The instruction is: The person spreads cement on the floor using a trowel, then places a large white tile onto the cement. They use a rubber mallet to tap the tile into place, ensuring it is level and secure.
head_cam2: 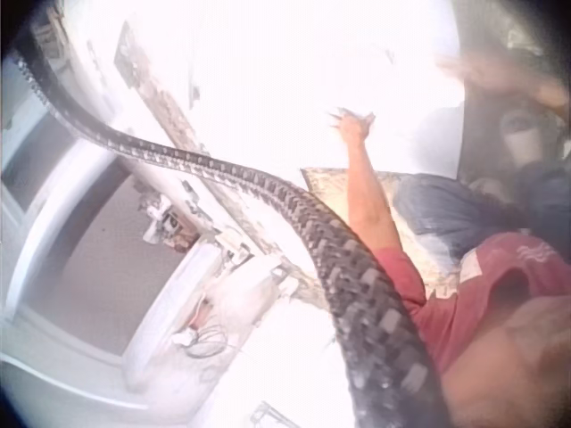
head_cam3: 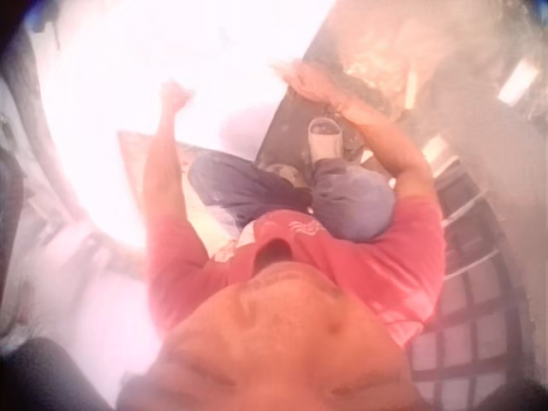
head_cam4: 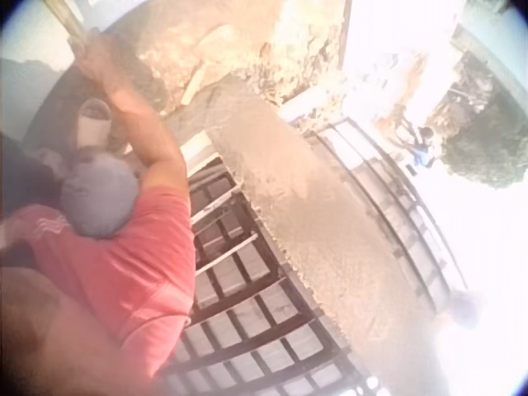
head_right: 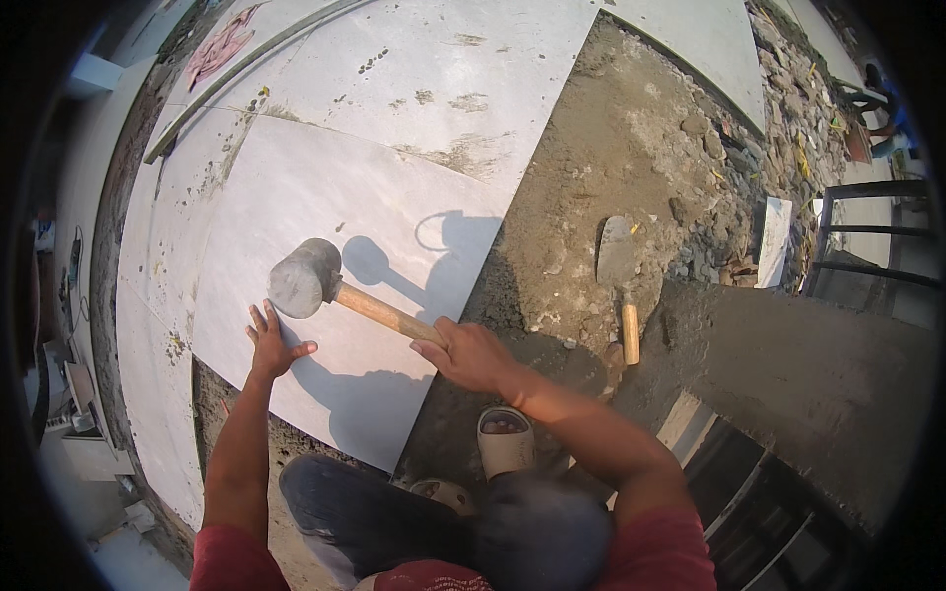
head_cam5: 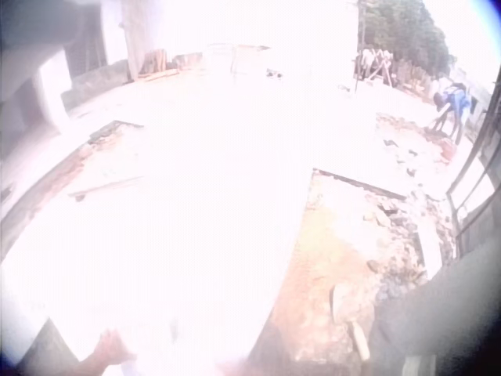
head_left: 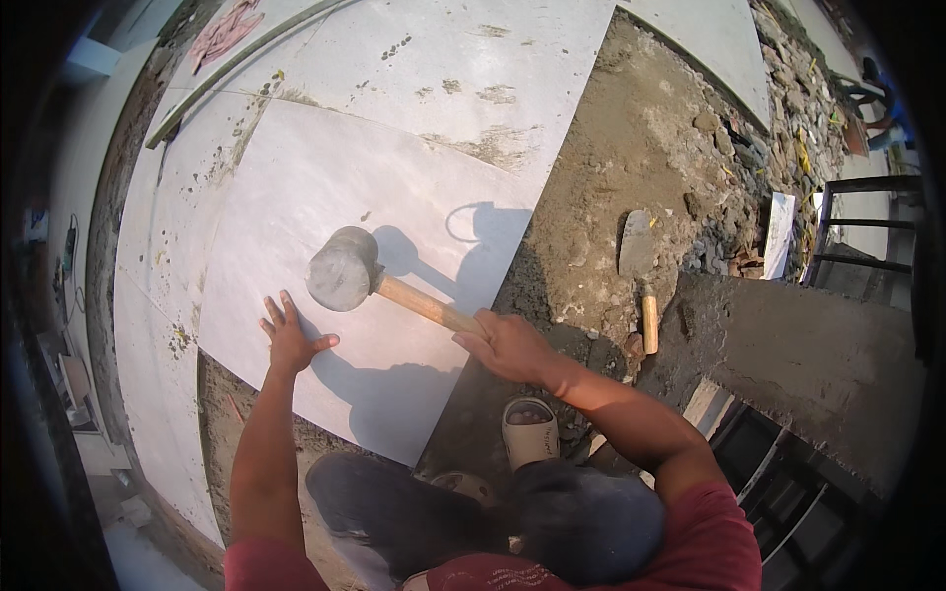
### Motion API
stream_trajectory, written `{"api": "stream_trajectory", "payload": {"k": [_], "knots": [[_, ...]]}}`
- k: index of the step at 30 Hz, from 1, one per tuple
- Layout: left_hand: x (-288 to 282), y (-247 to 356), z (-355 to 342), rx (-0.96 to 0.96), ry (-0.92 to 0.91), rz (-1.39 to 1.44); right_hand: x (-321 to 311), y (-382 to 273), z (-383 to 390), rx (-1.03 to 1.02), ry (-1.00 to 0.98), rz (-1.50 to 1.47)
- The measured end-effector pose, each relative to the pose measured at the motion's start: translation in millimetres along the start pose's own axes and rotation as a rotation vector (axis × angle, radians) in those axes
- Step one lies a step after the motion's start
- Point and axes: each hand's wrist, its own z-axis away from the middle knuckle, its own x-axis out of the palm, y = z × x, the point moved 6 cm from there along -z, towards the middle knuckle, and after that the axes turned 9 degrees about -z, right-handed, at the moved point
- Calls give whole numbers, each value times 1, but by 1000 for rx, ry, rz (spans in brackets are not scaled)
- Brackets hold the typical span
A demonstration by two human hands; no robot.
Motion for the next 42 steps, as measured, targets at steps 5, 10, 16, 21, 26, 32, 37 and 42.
{"api": "stream_trajectory", "payload": {"k": [5,10,16,21,26,32,37,42], "knots": [[10,-13,2,58,57,-73,-5,-9,35,114,111,-300],[3,-6,8,14,-96,-29,-31,65,116,321,450,-304],[-7,1,-7,35,-107,-92,-61,45,128,313,692,-392],[-18,0,-5,118,-65,-52,-37,-19,120,-49,595,-434],[17,-14,53,173,-89,-144,-3,-71,133,-214,455,-422],[31,-22,87,51,-9,-141,82,-19,144,-82,171,-112],[25,-27,89,51,-58,-136,94,-52,114,197,25,67],[18,-75,124,224,-105,144,116,-89,133,-313,44,-250]]}}
